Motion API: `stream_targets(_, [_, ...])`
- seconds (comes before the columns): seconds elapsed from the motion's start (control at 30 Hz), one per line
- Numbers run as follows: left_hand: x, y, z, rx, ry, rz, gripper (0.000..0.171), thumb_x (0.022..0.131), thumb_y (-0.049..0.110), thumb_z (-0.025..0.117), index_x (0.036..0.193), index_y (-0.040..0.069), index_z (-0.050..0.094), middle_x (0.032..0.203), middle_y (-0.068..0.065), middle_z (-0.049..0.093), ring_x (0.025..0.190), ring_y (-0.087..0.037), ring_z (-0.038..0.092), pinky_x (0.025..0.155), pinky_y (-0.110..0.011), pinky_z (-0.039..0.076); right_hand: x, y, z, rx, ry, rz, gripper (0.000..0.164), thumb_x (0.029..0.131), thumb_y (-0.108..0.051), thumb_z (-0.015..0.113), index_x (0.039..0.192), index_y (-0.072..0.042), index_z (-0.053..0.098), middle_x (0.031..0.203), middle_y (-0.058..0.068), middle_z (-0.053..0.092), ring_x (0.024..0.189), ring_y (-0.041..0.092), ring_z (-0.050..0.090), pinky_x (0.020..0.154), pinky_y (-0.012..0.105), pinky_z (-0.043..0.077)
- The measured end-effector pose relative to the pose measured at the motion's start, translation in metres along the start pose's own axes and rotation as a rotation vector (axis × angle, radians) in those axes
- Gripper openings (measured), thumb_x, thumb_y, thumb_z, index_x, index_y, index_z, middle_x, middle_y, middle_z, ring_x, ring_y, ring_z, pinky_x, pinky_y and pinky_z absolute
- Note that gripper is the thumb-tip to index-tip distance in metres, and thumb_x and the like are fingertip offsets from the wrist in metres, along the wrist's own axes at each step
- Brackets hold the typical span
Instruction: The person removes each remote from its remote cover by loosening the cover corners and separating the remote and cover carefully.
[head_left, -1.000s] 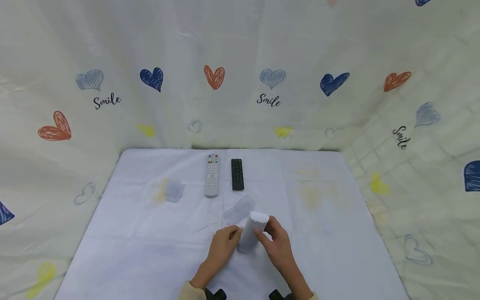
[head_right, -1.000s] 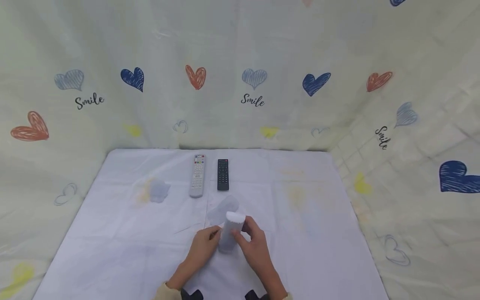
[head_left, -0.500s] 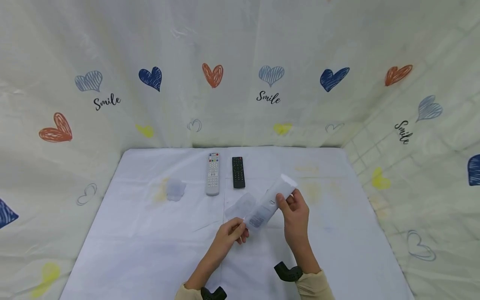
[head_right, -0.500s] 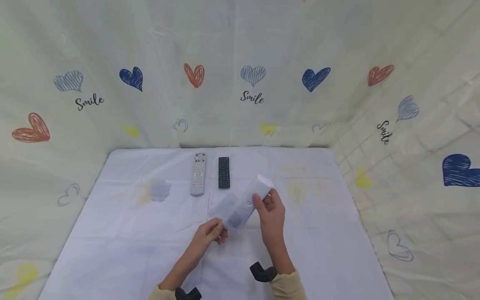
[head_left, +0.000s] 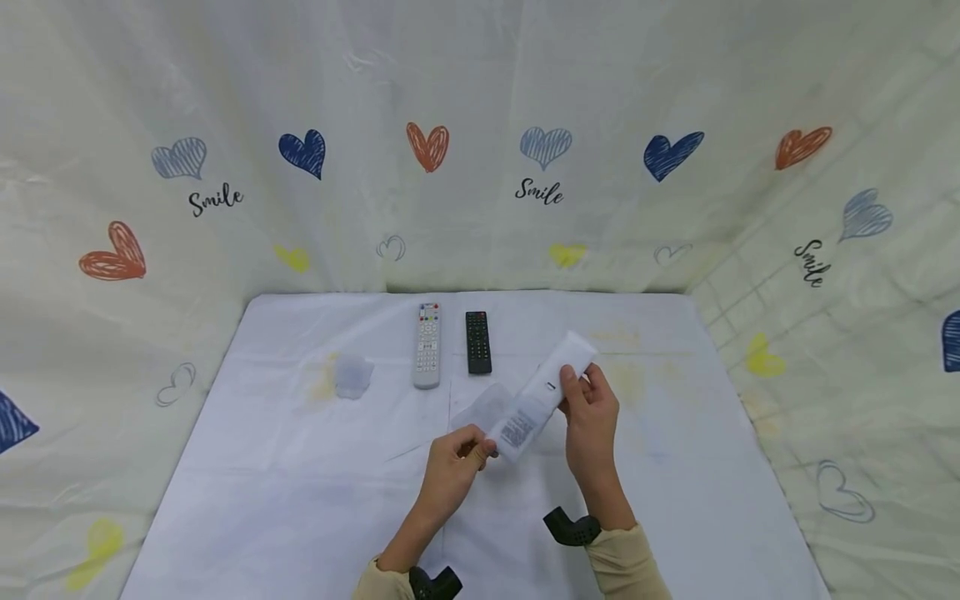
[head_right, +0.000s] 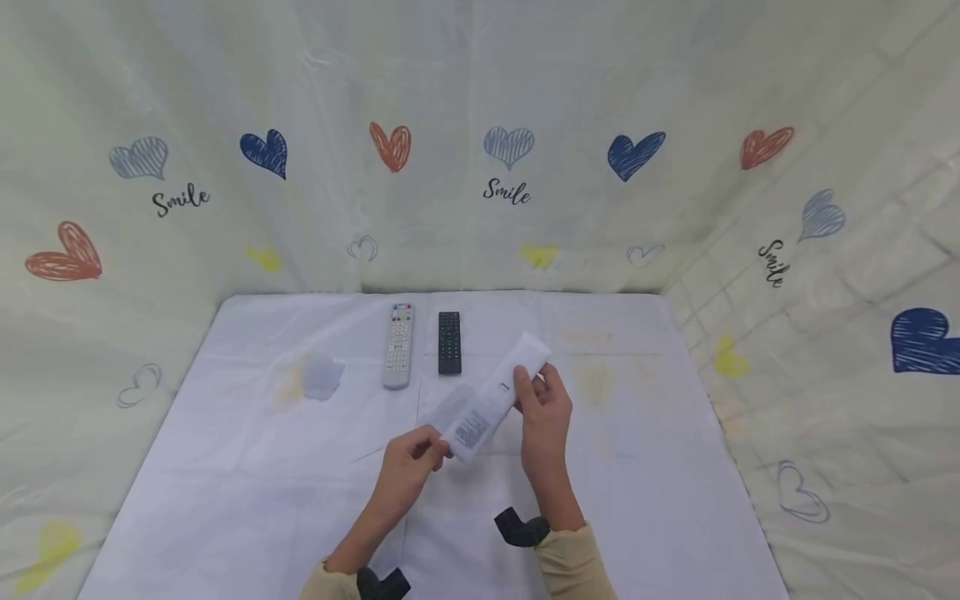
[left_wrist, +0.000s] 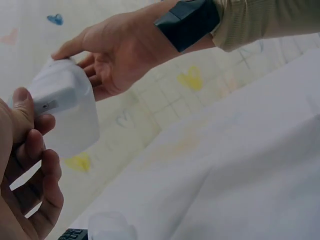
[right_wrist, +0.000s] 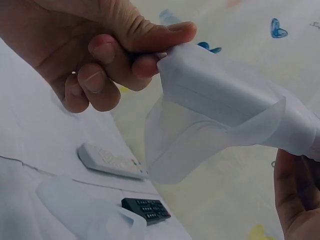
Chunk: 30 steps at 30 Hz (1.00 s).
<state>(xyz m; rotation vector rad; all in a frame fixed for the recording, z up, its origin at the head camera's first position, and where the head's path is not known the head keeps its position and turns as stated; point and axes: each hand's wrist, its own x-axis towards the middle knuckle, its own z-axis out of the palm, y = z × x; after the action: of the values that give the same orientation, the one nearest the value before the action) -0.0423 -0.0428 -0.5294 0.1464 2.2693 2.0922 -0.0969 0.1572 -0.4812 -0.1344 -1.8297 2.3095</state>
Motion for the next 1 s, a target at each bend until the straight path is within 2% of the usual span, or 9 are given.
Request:
stream_targets(0.13, [0.0,0.002,0.001,-0.001,0.029,0.058,0.02,0.097,0.019,0.071,0.078,0.011,0.07,0.075,-0.008,0.069,0.061,-0.003,0.051,0.058,-0.021,0.045,0.004,-0.001,0.002,0.044,0.009,0.006,0.039,0.104,-0.028,0.065,0.132,-0.002,0.058,0.091,-0.002,0.077,0.086,0.011,0.074,0.077,0.025,0.06])
stream_targets(0.27, [-0.001,0.007,0.002,0.012,-0.009,0.087,0.02,0.099,0.02,0.071,0.08,0.013,0.071,0.081,-0.008,0.073,0.067,-0.003,0.054,0.063,-0.022,0.048,0.006,-0.002,0.001,0.09,0.044,0.041,0.037,0.104,-0.03,0.065,0.131,-0.005,0.061,0.095,-0.002,0.077,0.083,0.01,0.073,0.071,0.022,0.058])
stream_targets(0.4, [-0.002,0.013,0.004,0.01,-0.062,0.066,0.022,0.101,0.025,0.07,0.082,0.012,0.072,0.085,-0.009,0.074,0.072,-0.004,0.057,0.068,-0.022,0.049,0.009,-0.003,-0.002,0.123,0.067,0.068,0.037,0.105,-0.029,0.064,0.132,-0.004,0.061,0.101,-0.002,0.076,0.083,0.009,0.072,0.069,0.022,0.058])
stream_targets(0.53, [-0.003,0.015,0.005,0.004,-0.086,0.036,0.025,0.101,0.026,0.07,0.08,0.011,0.07,0.085,-0.009,0.075,0.072,-0.005,0.059,0.069,-0.021,0.049,0.01,-0.004,-0.004,0.135,0.073,0.078,0.037,0.105,-0.029,0.064,0.132,-0.003,0.061,0.104,0.0,0.076,0.084,0.01,0.073,0.07,0.022,0.059])
stream_targets(0.8, [-0.004,0.017,0.008,0.005,-0.108,0.087,0.027,0.103,0.024,0.068,0.079,0.012,0.069,0.083,-0.009,0.074,0.071,-0.004,0.059,0.068,-0.023,0.051,0.013,-0.006,-0.007,0.164,0.117,0.087,0.034,0.104,-0.027,0.066,0.127,-0.002,0.064,0.1,0.001,0.078,0.079,0.01,0.074,0.068,0.022,0.058])
stream_targets(1.0, [-0.006,0.016,0.011,0.0,-0.133,0.076,0.028,0.103,0.025,0.066,0.078,0.014,0.068,0.082,-0.007,0.073,0.069,-0.002,0.057,0.067,-0.022,0.05,0.012,-0.005,-0.012,0.117,0.142,0.093,0.036,0.103,-0.028,0.067,0.127,-0.002,0.064,0.102,0.001,0.077,0.08,0.011,0.074,0.069,0.021,0.058])
